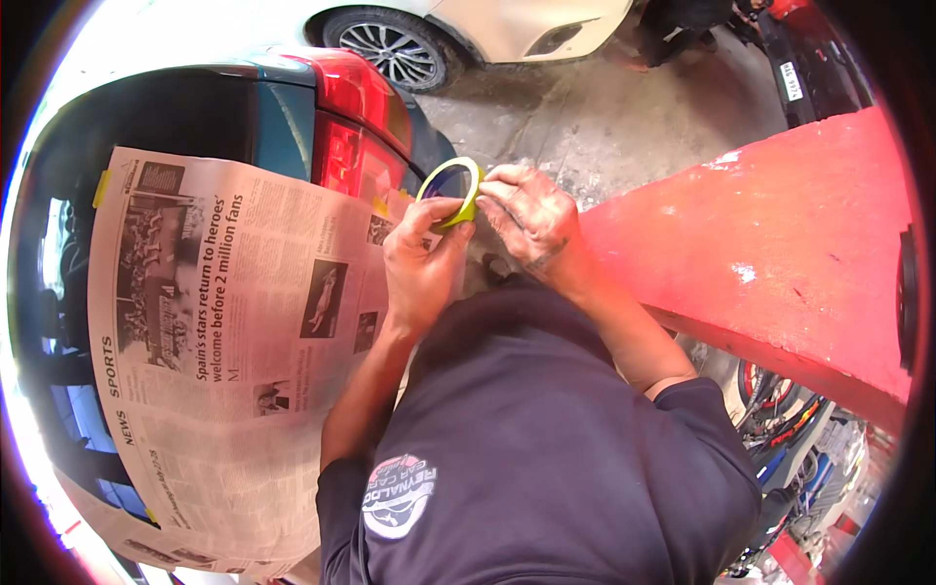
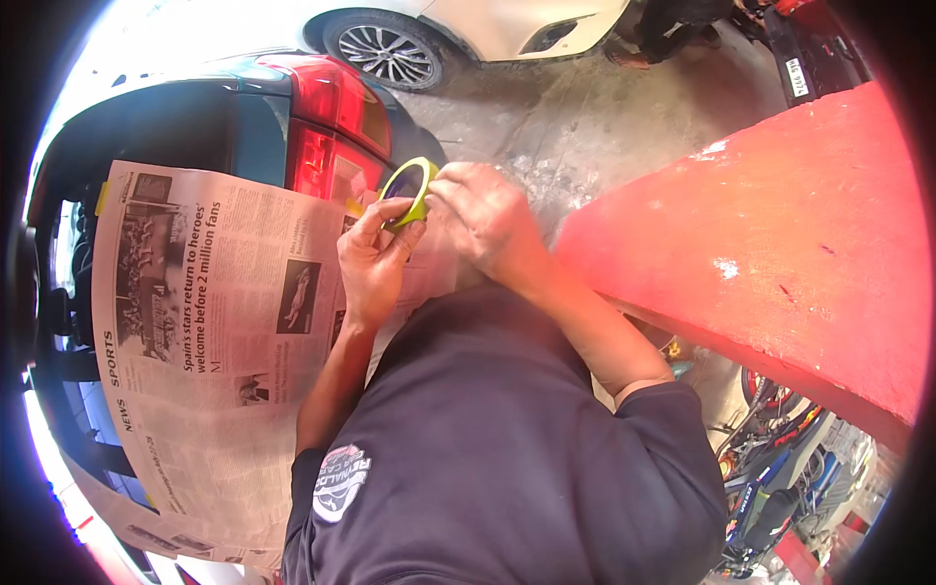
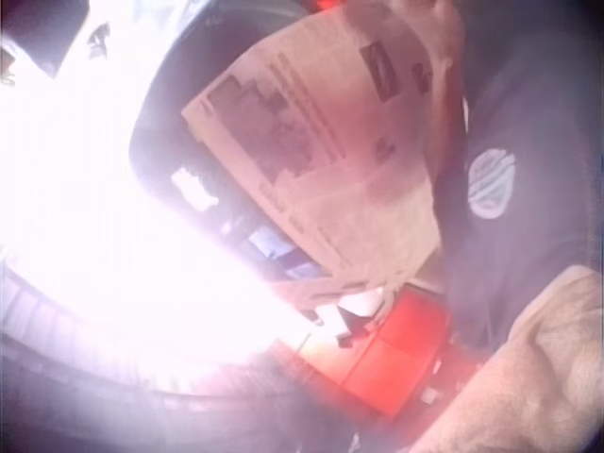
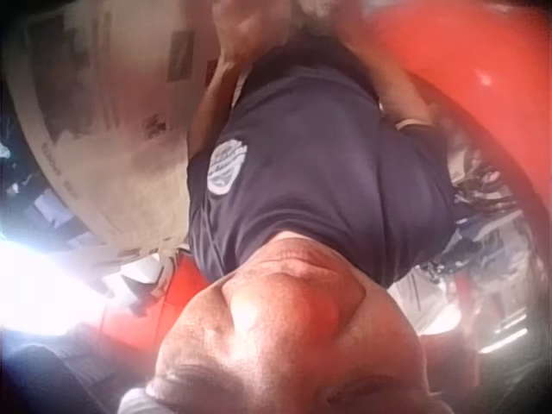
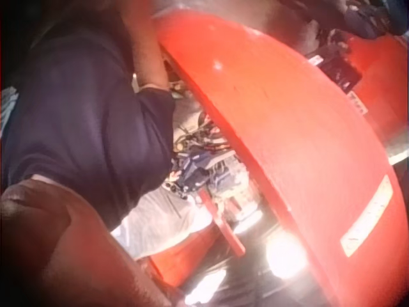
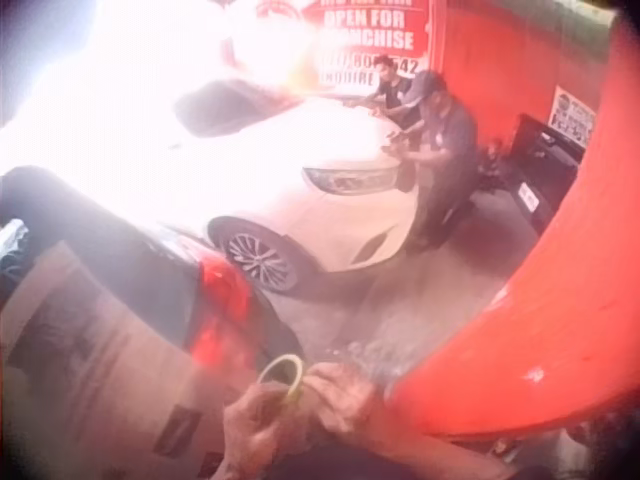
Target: The person tapes newspaper sheets to the rear of a teal car using green masking tape. They smooth the paper, tear tape, and secure multiple sheets over the trunk and rear window area.
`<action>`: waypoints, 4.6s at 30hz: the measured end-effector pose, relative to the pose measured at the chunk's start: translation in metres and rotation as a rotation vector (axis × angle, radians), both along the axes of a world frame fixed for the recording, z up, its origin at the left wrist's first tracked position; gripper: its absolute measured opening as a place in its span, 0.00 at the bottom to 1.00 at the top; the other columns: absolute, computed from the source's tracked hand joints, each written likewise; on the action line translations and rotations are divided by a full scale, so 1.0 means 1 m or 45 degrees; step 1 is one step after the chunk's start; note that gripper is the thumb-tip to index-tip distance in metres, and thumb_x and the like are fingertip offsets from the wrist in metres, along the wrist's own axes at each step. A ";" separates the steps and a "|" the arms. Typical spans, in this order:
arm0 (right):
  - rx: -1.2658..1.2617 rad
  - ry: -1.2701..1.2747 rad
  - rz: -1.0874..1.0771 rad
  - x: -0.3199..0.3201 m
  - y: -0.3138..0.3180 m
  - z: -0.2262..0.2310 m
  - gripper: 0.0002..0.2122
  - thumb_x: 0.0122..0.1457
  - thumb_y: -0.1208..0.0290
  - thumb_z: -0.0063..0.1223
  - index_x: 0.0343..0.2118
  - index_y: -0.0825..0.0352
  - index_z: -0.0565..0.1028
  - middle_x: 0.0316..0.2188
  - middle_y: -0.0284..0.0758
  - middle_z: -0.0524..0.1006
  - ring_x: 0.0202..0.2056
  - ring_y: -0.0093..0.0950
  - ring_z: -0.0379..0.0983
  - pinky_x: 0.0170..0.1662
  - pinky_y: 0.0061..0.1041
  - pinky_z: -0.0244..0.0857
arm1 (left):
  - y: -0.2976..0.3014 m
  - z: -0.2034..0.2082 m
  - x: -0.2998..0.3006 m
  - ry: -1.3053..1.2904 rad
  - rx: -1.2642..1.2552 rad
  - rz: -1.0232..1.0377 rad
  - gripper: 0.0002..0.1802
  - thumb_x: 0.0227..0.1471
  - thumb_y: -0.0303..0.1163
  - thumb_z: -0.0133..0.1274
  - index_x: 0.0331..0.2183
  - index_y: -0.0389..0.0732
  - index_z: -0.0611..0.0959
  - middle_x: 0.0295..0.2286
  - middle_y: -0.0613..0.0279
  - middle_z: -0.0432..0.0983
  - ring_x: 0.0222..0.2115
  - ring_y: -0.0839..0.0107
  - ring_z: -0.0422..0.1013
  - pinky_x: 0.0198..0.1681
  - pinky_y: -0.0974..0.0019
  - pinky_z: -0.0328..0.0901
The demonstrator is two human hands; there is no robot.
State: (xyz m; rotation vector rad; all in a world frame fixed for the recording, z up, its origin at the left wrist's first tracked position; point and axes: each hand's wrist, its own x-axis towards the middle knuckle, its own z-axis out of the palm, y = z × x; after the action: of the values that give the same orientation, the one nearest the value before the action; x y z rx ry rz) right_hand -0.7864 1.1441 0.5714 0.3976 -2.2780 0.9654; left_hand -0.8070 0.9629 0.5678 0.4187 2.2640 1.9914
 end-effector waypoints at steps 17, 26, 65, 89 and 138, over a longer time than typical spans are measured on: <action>-0.341 -0.219 -0.026 0.010 0.020 -0.034 0.06 0.53 0.81 0.60 0.34 0.73 0.77 0.35 0.44 0.79 0.36 0.42 0.79 0.39 0.35 0.75 | 0.027 -0.018 -0.001 0.369 -0.270 -0.132 0.09 0.52 0.18 0.59 0.38 0.33 0.85 0.34 0.56 0.81 0.37 0.66 0.78 0.42 0.65 0.70; -0.420 -0.486 0.020 0.003 0.028 -0.038 0.04 0.54 0.79 0.61 0.32 0.70 0.80 0.38 0.41 0.80 0.38 0.37 0.79 0.42 0.31 0.72 | 0.029 -0.034 0.002 0.431 -0.308 -0.081 0.10 0.53 0.18 0.60 0.40 0.32 0.86 0.33 0.58 0.81 0.32 0.71 0.77 0.40 0.68 0.70; -0.624 -0.694 0.305 -0.089 0.016 0.004 0.14 0.66 0.70 0.47 0.39 0.76 0.80 0.34 0.36 0.79 0.34 0.24 0.75 0.38 0.26 0.73 | -0.112 0.030 0.146 0.590 -0.080 0.793 0.02 0.56 0.22 0.56 0.34 0.36 0.82 0.34 0.53 0.78 0.35 0.52 0.75 0.39 0.55 0.70; 1.160 -0.609 2.190 0.159 -0.433 0.013 0.32 0.62 0.66 0.60 0.68 0.67 0.64 0.24 0.38 0.77 0.28 0.21 0.70 0.35 0.24 0.66 | -0.283 -0.226 0.345 0.599 1.145 2.588 0.45 0.52 0.15 0.60 0.67 0.36 0.57 0.33 0.58 0.81 0.32 0.74 0.76 0.37 0.72 0.70; 1.681 -0.716 1.954 0.186 -0.479 -0.151 0.40 0.57 0.69 0.46 0.71 0.77 0.46 0.67 0.60 0.58 0.23 0.38 0.76 0.30 0.34 0.73 | -0.298 -0.250 0.302 0.652 1.374 2.832 0.41 0.49 0.16 0.62 0.61 0.30 0.62 0.32 0.55 0.82 0.29 0.70 0.77 0.35 0.68 0.71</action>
State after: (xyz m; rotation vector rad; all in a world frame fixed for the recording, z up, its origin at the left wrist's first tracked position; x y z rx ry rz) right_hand -0.6003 0.6653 0.4203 2.9390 -2.5168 -0.2320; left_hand -0.5047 0.6645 0.3173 0.9582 -0.1851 -1.1331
